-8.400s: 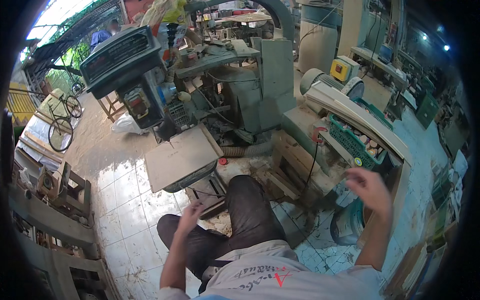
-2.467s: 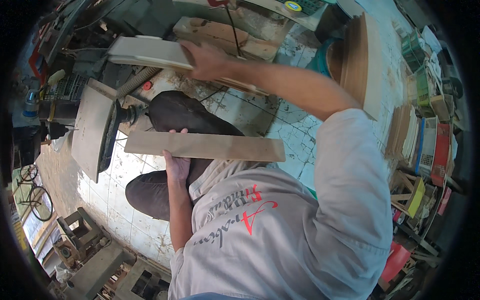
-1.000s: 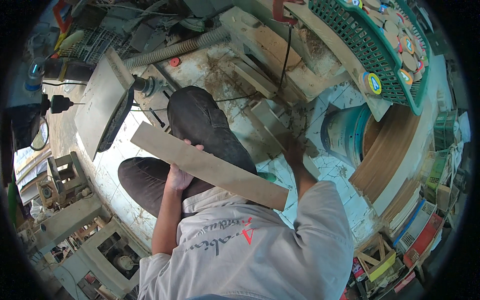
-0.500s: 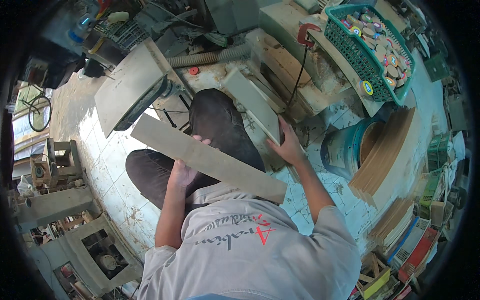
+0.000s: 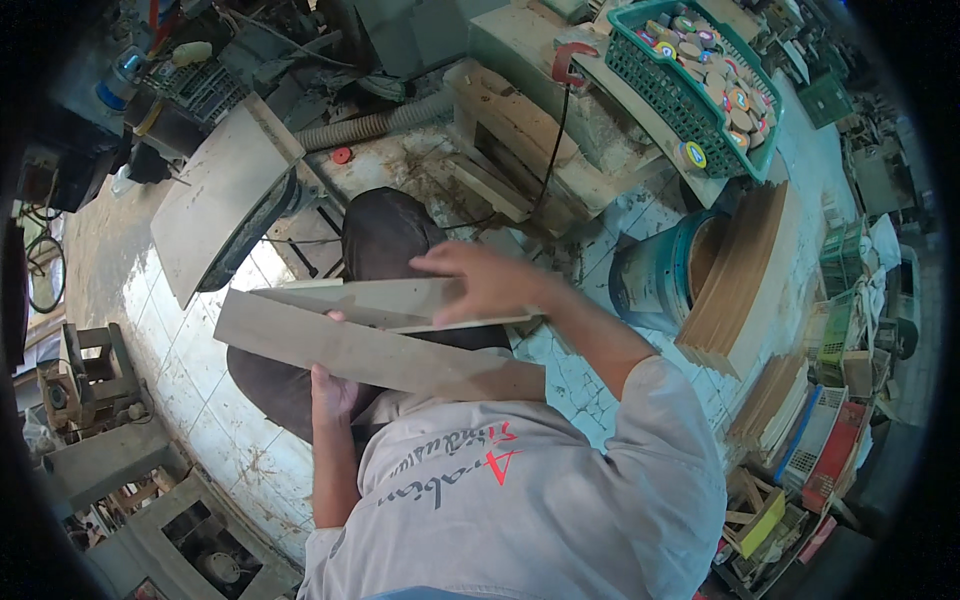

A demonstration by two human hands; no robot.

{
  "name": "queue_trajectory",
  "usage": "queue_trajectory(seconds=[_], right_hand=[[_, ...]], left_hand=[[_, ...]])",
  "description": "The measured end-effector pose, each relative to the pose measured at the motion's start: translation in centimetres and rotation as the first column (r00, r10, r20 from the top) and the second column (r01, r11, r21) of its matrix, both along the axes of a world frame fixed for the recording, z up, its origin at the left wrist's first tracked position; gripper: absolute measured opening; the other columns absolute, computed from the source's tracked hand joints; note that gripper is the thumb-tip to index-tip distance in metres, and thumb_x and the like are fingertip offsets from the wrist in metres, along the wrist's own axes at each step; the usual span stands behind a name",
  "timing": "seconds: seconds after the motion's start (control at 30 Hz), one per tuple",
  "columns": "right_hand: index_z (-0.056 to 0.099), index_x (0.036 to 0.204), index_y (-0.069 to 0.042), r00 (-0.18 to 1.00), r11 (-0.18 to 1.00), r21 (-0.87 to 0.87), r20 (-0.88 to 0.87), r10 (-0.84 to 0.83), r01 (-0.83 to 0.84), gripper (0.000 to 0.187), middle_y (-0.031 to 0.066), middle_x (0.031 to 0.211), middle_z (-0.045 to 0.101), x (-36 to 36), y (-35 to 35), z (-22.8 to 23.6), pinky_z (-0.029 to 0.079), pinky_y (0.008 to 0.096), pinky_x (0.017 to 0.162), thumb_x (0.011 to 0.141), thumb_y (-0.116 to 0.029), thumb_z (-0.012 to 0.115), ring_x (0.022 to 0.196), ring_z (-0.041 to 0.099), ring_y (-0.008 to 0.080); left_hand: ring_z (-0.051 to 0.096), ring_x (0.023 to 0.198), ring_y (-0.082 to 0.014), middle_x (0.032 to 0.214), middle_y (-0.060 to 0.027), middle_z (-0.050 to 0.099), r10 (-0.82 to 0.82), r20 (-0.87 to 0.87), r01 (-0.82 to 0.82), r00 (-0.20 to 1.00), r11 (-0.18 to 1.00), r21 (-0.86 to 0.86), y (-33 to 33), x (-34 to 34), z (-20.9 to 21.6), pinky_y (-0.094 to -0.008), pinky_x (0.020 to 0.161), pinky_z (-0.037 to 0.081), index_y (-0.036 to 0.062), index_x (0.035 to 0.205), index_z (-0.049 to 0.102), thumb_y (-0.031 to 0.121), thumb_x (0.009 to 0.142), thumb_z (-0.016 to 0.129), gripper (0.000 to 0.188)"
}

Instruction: The person sits on the floor in a workshop and uses a drill press to drill holes into small wooden pieces. They repeatedly pick up pieces, align them under the drill, operate the machine, and inspect the drilled holes.

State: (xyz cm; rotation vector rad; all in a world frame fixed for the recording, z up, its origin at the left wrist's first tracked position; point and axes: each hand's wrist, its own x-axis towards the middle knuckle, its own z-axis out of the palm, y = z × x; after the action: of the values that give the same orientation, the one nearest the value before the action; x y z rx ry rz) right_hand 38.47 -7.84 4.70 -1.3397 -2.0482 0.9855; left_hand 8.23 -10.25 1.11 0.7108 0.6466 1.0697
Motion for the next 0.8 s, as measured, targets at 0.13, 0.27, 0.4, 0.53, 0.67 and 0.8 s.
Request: queue_trajectory(seconds=[0.13, 0.27, 0.4, 0.53, 0.67, 0.8], right_hand=[[0.063, 0.113, -0.002, 0.564, 0.569, -0.108, -0.076, -0.822, 0.815, 0.036, 0.0088, 0.091, 0.069, 12.0, 4.5, -7.8, 0.05, 0.0311, 0.072, 0.088, -0.026, 0.07, 0.083, 0.065, 0.0166], [0.06, 0.101, 0.0, 0.502, 0.512, 0.106, 0.105, -0.858, 0.852, 0.028, 0.0077, 0.078, 0.064, 17.0, 6.3, -12.6, 0.047, 0.0297, 0.064, 0.091, -0.026, 0.066, 0.07, 0.059, 0.0133], [0.057, 0.095, -0.002, 0.624, 0.622, 0.113, 0.019, -0.781, 0.775, 0.023, 0.0042, 0.069, 0.059, 18.2, 9.2, -16.0, 0.045, 0.0297, 0.057, 0.095, -0.025, 0.06, 0.061, 0.055, 0.0111], [0.052, 0.084, -0.004, 0.68, 0.702, -0.066, -0.196, -0.706, 0.709, 0.024, 0.0026, 0.066, 0.056, 11.9, 16.1, -10.8, 0.041, 0.0275, 0.051, 0.098, -0.023, 0.056, 0.058, 0.053, 0.0078], [0.053, 0.081, -0.003, 0.761, 0.783, 0.059, -0.293, -0.58, 0.619, 0.027, 0.0057, 0.062, 0.058, 8.5, 25.4, -3.8, 0.043, 0.0324, 0.053, 0.097, -0.025, 0.055, 0.058, 0.058, 0.0147], [0.06, 0.091, -0.002, 0.754, 0.823, 0.029, -0.419, -0.505, 0.567, 0.025, 0.0062, 0.071, 0.064, 10.2, 35.8, -0.1, 0.051, 0.0264, 0.059, 0.098, -0.026, 0.054, 0.063, 0.062, 0.0126]], left_hand=[[0.055, 0.116, -0.0302, 0.125, -0.0078, 0.048, -0.097, 0.008, 0.097, 0.995, 0.989, -0.112, 0.3, -0.3, -0.8, -0.0483, 0.098, 0.046, 0.0087, 0.131, 0.043, 0.063, 0.067, 0.078, 0.091], [0.054, 0.116, -0.0291, 0.122, -0.0074, 0.049, -0.087, 0.019, 0.089, 0.996, 0.976, -0.2, 0.6, 0.0, -1.7, -0.0474, 0.097, 0.046, 0.009, 0.13, 0.044, 0.064, 0.064, 0.079, 0.093], [0.048, 0.12, -0.0237, 0.128, -0.0056, 0.047, -0.069, 0.004, 0.068, 0.998, 0.966, -0.248, 0.5, -0.5, -3.8, -0.0425, 0.1, 0.043, 0.0097, 0.132, 0.046, 0.064, 0.063, 0.081, 0.095], [0.048, 0.12, -0.0235, 0.127, -0.0057, 0.048, -0.075, 0.022, 0.078, 0.997, 0.955, -0.285, 0.1, -0.9, -4.6, -0.0431, 0.101, 0.041, 0.01, 0.132, 0.046, 0.065, 0.064, 0.079, 0.094], [0.05, 0.119, -0.0268, 0.126, -0.0065, 0.049, -0.091, 0.024, 0.094, 0.996, 0.95, -0.297, 1.1, -0.3, -3.3, -0.0458, 0.1, 0.042, 0.0107, 0.131, 0.047, 0.065, 0.064, 0.079, 0.092], [0.05, 0.12, -0.0294, 0.125, -0.0077, 0.048, -0.114, 0.036, 0.12, 0.993, 0.939, -0.322, 1.6, -0.4, -3.3, -0.0483, 0.1, 0.043, 0.0115, 0.13, 0.047, 0.067, 0.062, 0.079, 0.094]])
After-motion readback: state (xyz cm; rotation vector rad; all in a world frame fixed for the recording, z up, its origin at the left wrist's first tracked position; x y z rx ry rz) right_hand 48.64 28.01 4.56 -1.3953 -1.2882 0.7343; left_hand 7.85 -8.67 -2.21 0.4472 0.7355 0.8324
